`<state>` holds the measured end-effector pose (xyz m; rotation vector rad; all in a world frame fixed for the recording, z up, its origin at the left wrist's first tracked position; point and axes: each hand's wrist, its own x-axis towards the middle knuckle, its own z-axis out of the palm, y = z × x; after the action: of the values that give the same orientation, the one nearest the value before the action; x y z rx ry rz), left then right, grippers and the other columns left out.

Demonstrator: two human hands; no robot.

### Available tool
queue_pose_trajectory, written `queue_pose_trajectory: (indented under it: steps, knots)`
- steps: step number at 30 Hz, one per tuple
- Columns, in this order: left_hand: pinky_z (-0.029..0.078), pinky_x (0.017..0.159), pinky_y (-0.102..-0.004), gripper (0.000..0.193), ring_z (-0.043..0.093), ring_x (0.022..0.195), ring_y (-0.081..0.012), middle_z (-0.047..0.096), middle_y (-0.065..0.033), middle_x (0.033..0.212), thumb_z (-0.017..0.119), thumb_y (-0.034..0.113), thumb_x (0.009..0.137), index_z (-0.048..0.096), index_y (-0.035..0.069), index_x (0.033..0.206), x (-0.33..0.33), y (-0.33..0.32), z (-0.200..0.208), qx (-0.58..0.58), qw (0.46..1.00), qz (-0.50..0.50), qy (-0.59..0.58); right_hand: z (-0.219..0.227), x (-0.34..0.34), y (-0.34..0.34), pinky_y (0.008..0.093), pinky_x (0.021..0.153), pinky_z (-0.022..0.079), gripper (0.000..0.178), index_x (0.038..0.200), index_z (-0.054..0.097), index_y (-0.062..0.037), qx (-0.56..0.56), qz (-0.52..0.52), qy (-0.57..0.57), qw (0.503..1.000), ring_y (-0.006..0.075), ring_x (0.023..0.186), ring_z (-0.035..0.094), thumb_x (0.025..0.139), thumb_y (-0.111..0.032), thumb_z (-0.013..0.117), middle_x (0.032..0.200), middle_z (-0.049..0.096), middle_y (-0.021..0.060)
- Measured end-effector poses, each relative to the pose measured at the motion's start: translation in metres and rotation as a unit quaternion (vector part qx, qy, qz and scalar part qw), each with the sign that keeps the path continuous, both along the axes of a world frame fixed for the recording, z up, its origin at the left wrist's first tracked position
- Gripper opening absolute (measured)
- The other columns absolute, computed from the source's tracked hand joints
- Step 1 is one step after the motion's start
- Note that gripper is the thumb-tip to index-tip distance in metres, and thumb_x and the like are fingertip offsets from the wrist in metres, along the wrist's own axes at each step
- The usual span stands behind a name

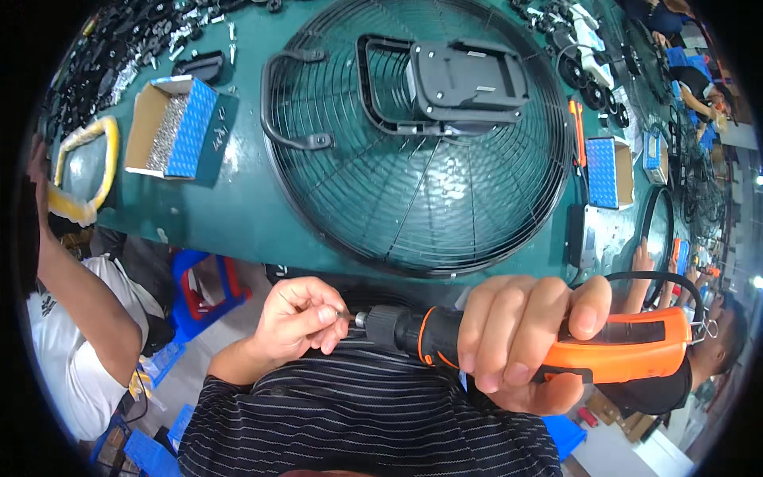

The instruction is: The recorder uses an electric screwdriver to attach components to a large industrial fan grill as part of an assembly line process.

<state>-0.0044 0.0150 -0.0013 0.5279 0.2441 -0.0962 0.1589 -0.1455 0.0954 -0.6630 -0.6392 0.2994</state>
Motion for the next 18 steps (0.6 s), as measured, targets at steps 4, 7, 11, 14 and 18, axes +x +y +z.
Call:
queue_pose_trajectory:
  steps: [4,7,11,14,18]
  knots:
    - [0.045,0.051,-0.0203,0.018,0.066,0.065,-0.0125,0.072,-0.0159,0.091,0.058,0.002,0.098,0.065,-0.004,0.113,-0.004,0.002,-0.003,0.047,0.999,0.016,0.008,-0.007,-0.006,0.008,0.0247,0.050,0.053,0.041,0.122,0.040,-0.0059,-0.002,-0.024,-0.012,1.000,0.0110,0.055,0.059,0.096,-0.024,0.066,0.080,0.057,0.0033]
    - [0.049,0.055,-0.0204,0.018,0.067,0.068,-0.0125,0.073,-0.0157,0.091,0.060,-0.002,0.095,0.067,-0.004,0.112,-0.003,0.004,0.003,0.122,0.992,0.043,0.004,-0.007,-0.009,0.015,0.0238,0.052,0.055,0.041,0.121,0.040,-0.0062,-0.001,-0.067,-0.013,0.998,0.0109,0.056,0.060,0.095,-0.023,0.067,0.079,0.057,0.0036]
    - [0.048,0.055,-0.0216,0.017,0.065,0.067,-0.0095,0.072,-0.0140,0.089,0.068,-0.007,0.087,0.071,-0.004,0.104,0.007,0.015,-0.011,0.353,0.925,0.116,-0.084,-0.002,-0.008,0.026,0.0258,0.053,0.056,0.041,0.121,0.041,-0.0062,-0.025,-0.030,-0.021,0.999,0.0123,0.057,0.062,0.094,-0.021,0.069,0.078,0.059,0.0052]
    - [0.044,0.051,-0.0277,0.021,0.059,0.061,-0.0174,0.065,-0.0092,0.078,0.083,0.000,0.072,0.069,-0.001,0.088,0.027,0.034,-0.015,0.606,0.756,0.221,-0.112,-0.007,-0.004,0.036,0.0313,0.054,0.057,0.040,0.116,0.046,-0.0067,-0.041,-0.007,-0.069,0.997,0.0182,0.060,0.065,0.088,-0.012,0.074,0.076,0.064,0.0090]
    - [0.036,0.050,-0.0330,0.038,0.050,0.058,-0.0222,0.051,-0.0050,0.069,0.092,0.008,0.058,0.058,0.006,0.076,0.033,0.050,-0.017,0.750,0.613,0.223,-0.111,-0.015,0.001,0.051,0.0273,0.055,0.060,0.044,0.113,0.051,-0.0026,-0.058,0.011,-0.189,0.980,0.0153,0.057,0.066,0.082,-0.015,0.079,0.074,0.065,0.0066]
